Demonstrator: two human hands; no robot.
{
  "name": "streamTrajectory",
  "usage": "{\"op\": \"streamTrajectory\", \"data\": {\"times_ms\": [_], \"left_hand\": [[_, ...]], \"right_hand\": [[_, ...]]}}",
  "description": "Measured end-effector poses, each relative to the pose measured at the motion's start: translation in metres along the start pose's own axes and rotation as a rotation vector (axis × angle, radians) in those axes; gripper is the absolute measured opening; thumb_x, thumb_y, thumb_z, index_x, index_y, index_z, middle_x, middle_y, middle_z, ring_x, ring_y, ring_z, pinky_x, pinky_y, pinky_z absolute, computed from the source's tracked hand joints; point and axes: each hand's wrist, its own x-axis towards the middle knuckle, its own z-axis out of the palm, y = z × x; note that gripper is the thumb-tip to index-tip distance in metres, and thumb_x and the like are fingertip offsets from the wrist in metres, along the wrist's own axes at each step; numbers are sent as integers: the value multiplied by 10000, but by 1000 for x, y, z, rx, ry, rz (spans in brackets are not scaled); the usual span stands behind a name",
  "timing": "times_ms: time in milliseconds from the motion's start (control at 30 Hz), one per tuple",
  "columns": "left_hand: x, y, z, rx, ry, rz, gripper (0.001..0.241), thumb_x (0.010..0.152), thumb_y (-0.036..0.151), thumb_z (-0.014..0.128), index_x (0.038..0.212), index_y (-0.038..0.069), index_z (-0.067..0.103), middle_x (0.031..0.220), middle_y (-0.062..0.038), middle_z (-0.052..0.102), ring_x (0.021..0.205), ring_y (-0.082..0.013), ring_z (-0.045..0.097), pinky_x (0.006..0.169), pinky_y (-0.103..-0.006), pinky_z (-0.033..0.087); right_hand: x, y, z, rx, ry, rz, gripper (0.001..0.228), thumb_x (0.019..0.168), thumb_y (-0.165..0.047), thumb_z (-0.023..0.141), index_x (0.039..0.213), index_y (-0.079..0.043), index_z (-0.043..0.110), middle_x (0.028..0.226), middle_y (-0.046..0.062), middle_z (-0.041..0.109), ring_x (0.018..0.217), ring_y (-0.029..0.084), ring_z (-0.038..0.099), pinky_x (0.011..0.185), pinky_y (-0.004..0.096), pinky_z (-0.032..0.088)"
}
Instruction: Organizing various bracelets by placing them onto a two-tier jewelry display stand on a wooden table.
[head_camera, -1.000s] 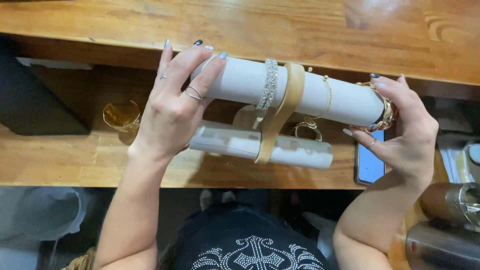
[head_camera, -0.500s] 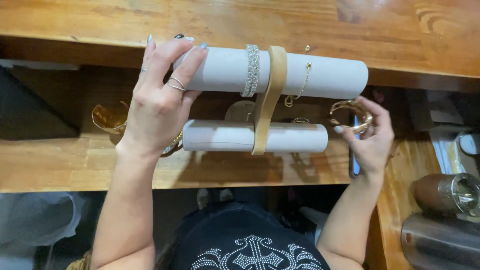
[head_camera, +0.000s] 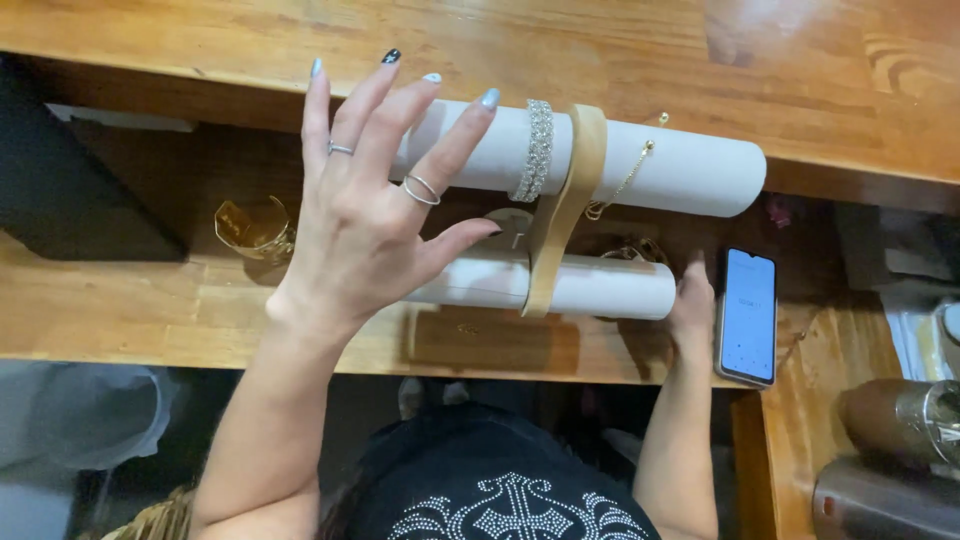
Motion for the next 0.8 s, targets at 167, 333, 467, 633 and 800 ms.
{"op": "streamTrajectory", "data": {"times_ms": [167, 333, 467, 633, 800], "left_hand": [[17, 6, 2, 52, 3, 118, 917, 829, 527, 1047, 1527, 196, 551, 1449, -231, 542, 1340, -472, 558, 1147, -720, 339], [22, 14, 16, 67, -19, 160, 960, 759, 472, 1067, 1513, 238, 521, 1490, -205, 521, 1316, -390, 612, 1129, -643, 435], [23, 18, 24, 57, 83, 207, 872, 756, 289, 1116, 1434, 154, 585, 1415, -189, 591, 1178, -402, 707, 1084, -692, 430], [25, 20, 26, 71, 174, 233, 416, 979, 58, 830, 1351, 61, 644, 1344, -119, 670, 1148, -351, 700, 1075, -628, 439], [18, 12, 22, 26, 132, 207, 643, 889, 190, 1031, 1358, 22, 624, 1392, -117, 650, 1240, -367, 660, 1110, -666, 390]], "right_hand": [[-21, -8, -19, 92, 359, -454, 601, 966, -169, 793, 1435, 63, 498, 1421, 245, 563, 1300, 373, 537, 1109, 459, 430], [-81, -94, -83, 91, 595, -1022, 589, 1066, -264, 676, 1494, 46, 416, 1531, 280, 428, 1516, 462, 346, 1318, 654, 268], [-86, -134, -94, -179, 555, -1147, 683, 1070, -499, 775, 1517, -94, 455, 1604, 291, 419, 1533, 610, 228, 1239, 818, 83], [-71, -179, -81, -331, 411, -1208, 609, 1081, -384, 738, 1491, 21, 541, 1556, 291, 547, 1462, 654, 357, 1096, 859, 24], [-63, -182, -71, -318, 335, -1205, 614, 1015, -224, 783, 1495, 52, 517, 1554, 258, 580, 1477, 559, 488, 1087, 859, 6]]}}
